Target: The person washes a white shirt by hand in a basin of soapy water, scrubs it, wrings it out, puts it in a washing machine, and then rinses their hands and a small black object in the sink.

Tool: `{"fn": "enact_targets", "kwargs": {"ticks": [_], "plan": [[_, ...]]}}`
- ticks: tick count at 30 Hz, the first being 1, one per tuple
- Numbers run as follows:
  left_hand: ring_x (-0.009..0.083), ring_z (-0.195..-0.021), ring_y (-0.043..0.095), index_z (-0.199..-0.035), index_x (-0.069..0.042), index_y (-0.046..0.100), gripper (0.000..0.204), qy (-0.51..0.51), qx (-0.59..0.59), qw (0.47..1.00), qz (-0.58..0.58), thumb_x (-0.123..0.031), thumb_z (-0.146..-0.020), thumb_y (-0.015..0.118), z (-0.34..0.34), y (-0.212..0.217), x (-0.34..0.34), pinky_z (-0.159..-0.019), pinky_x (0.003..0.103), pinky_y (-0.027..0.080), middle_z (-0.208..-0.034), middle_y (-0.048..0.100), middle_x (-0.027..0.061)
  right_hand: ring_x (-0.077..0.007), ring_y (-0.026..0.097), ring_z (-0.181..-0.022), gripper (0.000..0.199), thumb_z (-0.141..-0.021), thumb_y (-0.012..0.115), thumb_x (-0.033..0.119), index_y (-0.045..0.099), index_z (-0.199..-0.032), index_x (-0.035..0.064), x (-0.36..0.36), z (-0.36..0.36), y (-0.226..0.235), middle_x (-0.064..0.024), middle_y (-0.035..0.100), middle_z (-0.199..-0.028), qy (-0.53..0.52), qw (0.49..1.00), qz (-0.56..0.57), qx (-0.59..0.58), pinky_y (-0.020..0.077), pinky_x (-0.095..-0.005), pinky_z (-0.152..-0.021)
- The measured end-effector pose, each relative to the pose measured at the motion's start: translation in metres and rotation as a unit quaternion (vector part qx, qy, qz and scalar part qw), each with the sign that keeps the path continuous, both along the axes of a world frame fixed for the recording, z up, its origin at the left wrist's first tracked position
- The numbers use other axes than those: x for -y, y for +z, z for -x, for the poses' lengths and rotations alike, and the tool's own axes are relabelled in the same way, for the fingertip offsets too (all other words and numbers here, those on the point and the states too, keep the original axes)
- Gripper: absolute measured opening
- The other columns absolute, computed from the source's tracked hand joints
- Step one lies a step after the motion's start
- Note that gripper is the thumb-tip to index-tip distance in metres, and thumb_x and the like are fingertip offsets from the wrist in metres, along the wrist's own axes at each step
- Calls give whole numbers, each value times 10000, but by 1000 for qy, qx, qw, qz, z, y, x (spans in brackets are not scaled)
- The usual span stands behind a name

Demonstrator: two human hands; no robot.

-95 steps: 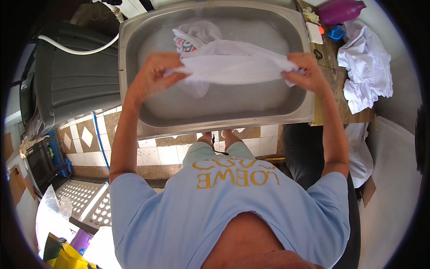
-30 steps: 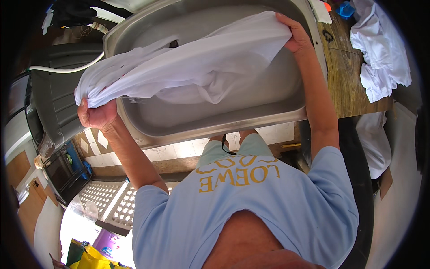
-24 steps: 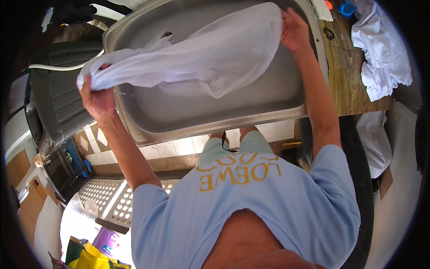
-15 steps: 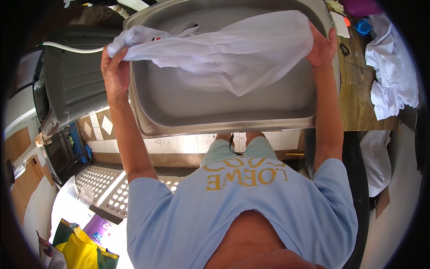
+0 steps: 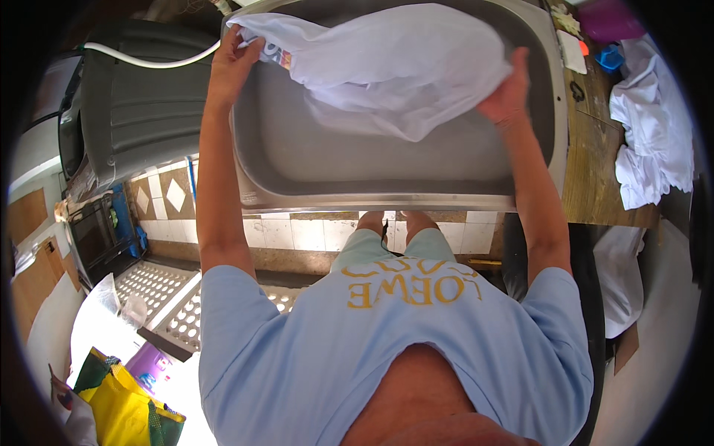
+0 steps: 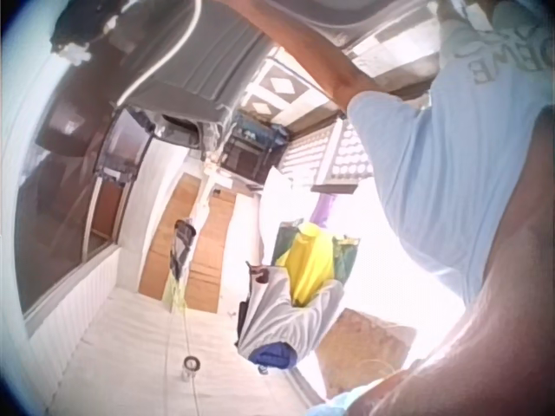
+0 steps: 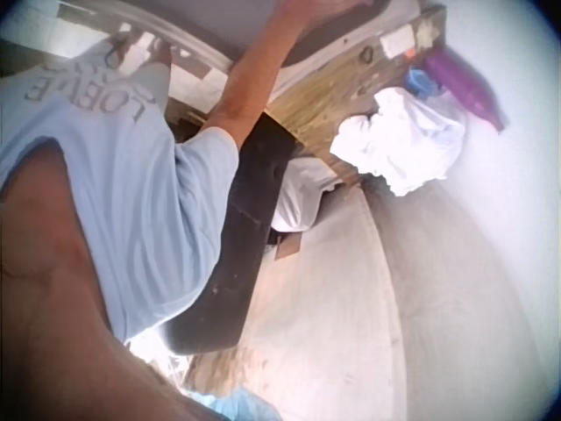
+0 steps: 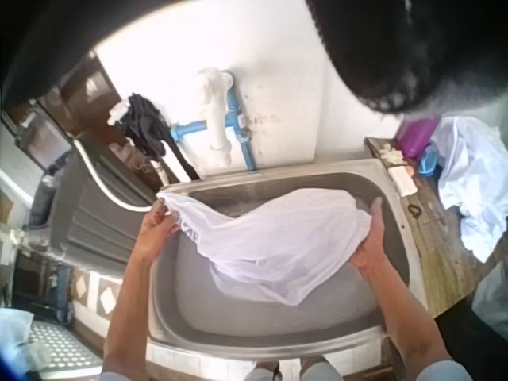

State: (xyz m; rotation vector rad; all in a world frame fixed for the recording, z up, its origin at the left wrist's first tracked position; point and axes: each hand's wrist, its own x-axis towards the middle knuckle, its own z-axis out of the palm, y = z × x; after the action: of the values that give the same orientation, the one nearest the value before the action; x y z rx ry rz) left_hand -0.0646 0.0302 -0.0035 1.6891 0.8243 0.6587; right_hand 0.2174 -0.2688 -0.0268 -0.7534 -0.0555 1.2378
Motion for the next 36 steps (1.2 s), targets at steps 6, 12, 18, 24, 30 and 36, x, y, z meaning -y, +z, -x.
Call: {"fn": "enact_targets", "kwargs": {"ticks": [6,12,18,24,30,36], "plan": [[265,-978,557,-1248,-146,525,581,-26,-187,872,-451,-253,-725,755,-2,-16,65,-839,373,453,-1066,577,84,-347,367,-1309,1075,-732,448,796,265,-1420,-9,5,12,18,-172,360,-1433,44,999,-23,14,296,-496,-1072],[223,-1008,546,-1092,-124,635,348,-66,-249,833,-490,-207,-767,725,-21,-45,82,-845,328,435,-1005,591,13,-338,411,-1281,760,-869,485,474,292,-1396,-37,8,-4,42,-186,391,-1409,42,989,-121,68,332,-476,-1060],[37,-792,481,-1100,-41,614,253,-106,36,994,-17,-213,-925,550,-15,12,57,-713,206,400,-864,566,-51,-337,490,-1207,503,-899,432,201,396,-1314,-81,36,-49,52,-200,502,-1306,77,969,53,227,371,-434,-1046],[47,-732,505,-1187,-30,537,305,-14,64,997,38,-220,-950,520,-32,16,35,-612,199,402,-851,571,-65,-367,435,-1251,599,-914,406,375,389,-1330,-56,45,-56,27,-220,458,-1342,43,967,-250,23,330,-486,-1059],[77,-808,546,-1210,-46,533,333,-41,-106,840,-530,-201,-916,551,-74,5,75,-691,217,427,-892,608,-6,-407,428,-1228,685,-864,490,520,416,-1330,23,-19,38,39,-172,471,-1336,33,982,-171,-76,345,-529,-1013],[101,-803,516,-1241,-65,521,446,-75,-11,995,-58,-318,-881,591,-84,-39,129,-647,279,445,-1020,569,27,-258,612,-878,299,-845,637,260,620,-1022,19,-105,47,80,-152,644,-971,99,967,-219,-82,483,-335,-788]]}}
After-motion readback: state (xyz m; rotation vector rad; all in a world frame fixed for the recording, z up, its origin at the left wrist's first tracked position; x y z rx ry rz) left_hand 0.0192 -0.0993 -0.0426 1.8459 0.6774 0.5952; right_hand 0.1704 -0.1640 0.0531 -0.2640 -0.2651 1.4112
